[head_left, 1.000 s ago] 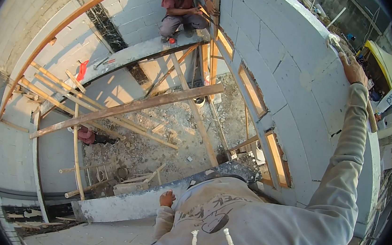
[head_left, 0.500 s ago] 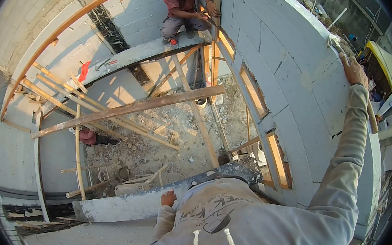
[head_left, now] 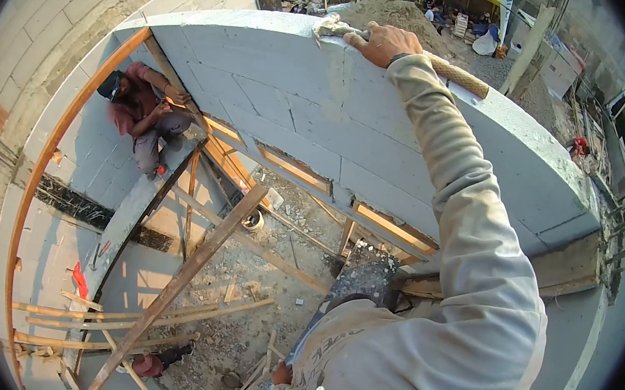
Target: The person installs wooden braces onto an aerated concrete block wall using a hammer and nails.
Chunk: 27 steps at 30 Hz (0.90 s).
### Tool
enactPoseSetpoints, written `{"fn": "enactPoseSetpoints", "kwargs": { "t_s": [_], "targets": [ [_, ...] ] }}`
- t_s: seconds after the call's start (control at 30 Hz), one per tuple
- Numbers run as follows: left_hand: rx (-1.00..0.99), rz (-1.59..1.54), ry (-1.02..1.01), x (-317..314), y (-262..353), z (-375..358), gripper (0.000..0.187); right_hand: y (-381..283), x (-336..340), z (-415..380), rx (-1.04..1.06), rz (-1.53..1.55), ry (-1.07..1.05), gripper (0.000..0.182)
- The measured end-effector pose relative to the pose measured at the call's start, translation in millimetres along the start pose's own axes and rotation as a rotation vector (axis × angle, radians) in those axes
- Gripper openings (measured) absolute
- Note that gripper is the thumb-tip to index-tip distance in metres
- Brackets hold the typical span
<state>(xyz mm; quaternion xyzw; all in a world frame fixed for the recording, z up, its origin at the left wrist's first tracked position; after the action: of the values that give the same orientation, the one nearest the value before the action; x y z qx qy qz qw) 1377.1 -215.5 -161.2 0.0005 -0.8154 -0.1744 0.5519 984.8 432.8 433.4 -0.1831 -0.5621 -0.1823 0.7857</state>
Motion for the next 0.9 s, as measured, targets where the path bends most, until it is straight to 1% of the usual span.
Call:
{"fn": "enactPoseSetpoints", "kwargs": {
  "t_s": [0.07, 0.1, 0.13, 0.17, 0.2, 0.23, 0.3, 0.37, 0.47, 0.53, 0.63, 0.73, 0.9],
  "targets": [
    [0.08, -0.134, -0.083, 7, -4, 19, 0.032, 0, 4, -3, 0.028, -0.006, 0.012, 0.069],
    [0.166, -0.274, -0.12, 12, -6, 29, 0.032, 0, 4, -3, 0.026, -0.009, 0.019, 0.07],
    [0.337, -0.569, -0.164, 16, -10, 41, 0.032, 1, 2, -2, 0.024, -0.011, 0.025, 0.07],
    [0.544, -0.893, -0.172, 19, -11, 52, 0.033, 3, 1, -2, 0.01, -0.015, 0.025, 0.07],
    [0.729, -1.131, -0.149, 21, -10, 61, 0.033, 4, 0, 0, 0.019, -0.003, 0.019, 0.07],
    [0.797, -1.247, -0.134, 23, -9, 70, 0.033, 3, -1, 1, 0.031, 0.011, 0.013, 0.071],
    [0.842, -1.41, -0.129, 26, -5, 88, 0.034, 3, 0, 0, 0.036, 0.015, 0.016, 0.071],
    [0.836, -1.452, -0.146, 26, 1, 102, 0.035, 3, 2, -2, 0.041, 0.03, 0.006, 0.07],
    [0.812, -1.272, -0.194, 49, 32, 108, 0.038, 3, -1, -1, 0.031, 0.037, 0.004, 0.07],
    [0.809, -1.255, -0.195, 59, 47, 104, 0.038, 3, 3, -3, 0.033, 0.035, 0.007, 0.07],
    [0.8, -1.237, -0.2, 63, 55, 104, 0.038, 1, 6, -7, 0.017, 0.052, -0.037, 0.065],
    [0.79, -1.207, -0.202, 65, 61, 107, 0.038, 2, 5, -4, 0.032, 0.036, -0.028, 0.069],
    [0.718, -1.092, -0.214, 71, 64, 107, 0.039, 2, 5, -6, 0.042, 0.042, -0.026, 0.069]
  ]
}}
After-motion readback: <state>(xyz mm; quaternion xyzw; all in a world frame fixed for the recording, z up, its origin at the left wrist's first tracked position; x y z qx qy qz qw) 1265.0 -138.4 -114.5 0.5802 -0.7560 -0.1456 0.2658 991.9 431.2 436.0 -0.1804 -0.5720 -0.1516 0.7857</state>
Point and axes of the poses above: each hand's wrist, its own z-axis towards the middle knuckle, its own x-axis out of the back of the hand, y = z × x, the point moved 3 cm from there along z, towards the middle knuckle
